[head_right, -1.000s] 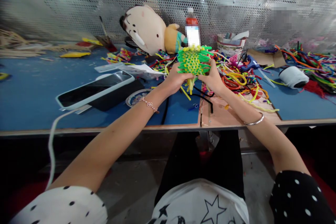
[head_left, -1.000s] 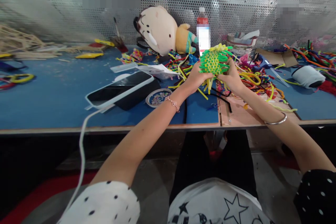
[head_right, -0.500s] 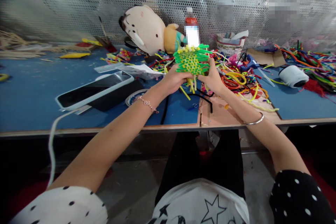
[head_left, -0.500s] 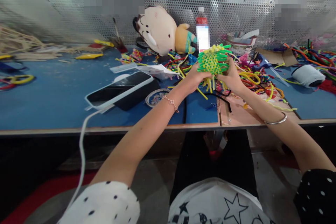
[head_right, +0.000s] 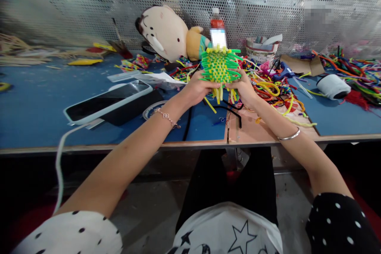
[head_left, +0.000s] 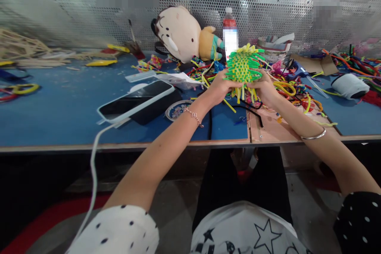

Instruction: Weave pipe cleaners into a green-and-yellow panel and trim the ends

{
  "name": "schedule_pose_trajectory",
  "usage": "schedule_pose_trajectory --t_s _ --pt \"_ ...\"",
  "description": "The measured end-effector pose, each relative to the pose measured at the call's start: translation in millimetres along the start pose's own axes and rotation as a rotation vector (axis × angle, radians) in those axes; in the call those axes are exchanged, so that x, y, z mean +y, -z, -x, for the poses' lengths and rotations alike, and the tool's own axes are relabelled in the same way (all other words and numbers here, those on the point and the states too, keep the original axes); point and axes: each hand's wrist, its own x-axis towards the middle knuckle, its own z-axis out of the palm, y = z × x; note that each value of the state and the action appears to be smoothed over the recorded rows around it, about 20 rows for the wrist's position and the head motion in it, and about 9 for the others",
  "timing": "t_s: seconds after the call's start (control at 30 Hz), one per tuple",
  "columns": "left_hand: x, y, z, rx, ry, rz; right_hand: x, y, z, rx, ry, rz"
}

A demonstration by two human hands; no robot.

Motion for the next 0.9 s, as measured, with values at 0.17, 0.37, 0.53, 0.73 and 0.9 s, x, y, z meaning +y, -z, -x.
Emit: schedule_pose_trajectory --t_s 0.17,0.37,0.53,0.73,0.9 --pt "-1 0.1 1 0.003 -0.021 -0.014 -3 -2 2 0.001 -0.018 -0.011" --pt "-4 1.7 0 -0.002 -0.05 -0.017 -12 -9 8 -0.073 -0.019 -0.06" --pt "-8 2.3 -2 0.001 -0.1 -0.055 -11 -8 7 -0.1 -0.015 -0.058" --pt "-7 -0.6 -1 0.007 -0.121 -0.068 -11 -11 8 -0.102 -0.003 -0.008" --pt "-8 1.0 -3 0.028 -0.091 -0.036 -8 -10 5 -0.055 0.009 -0.078"
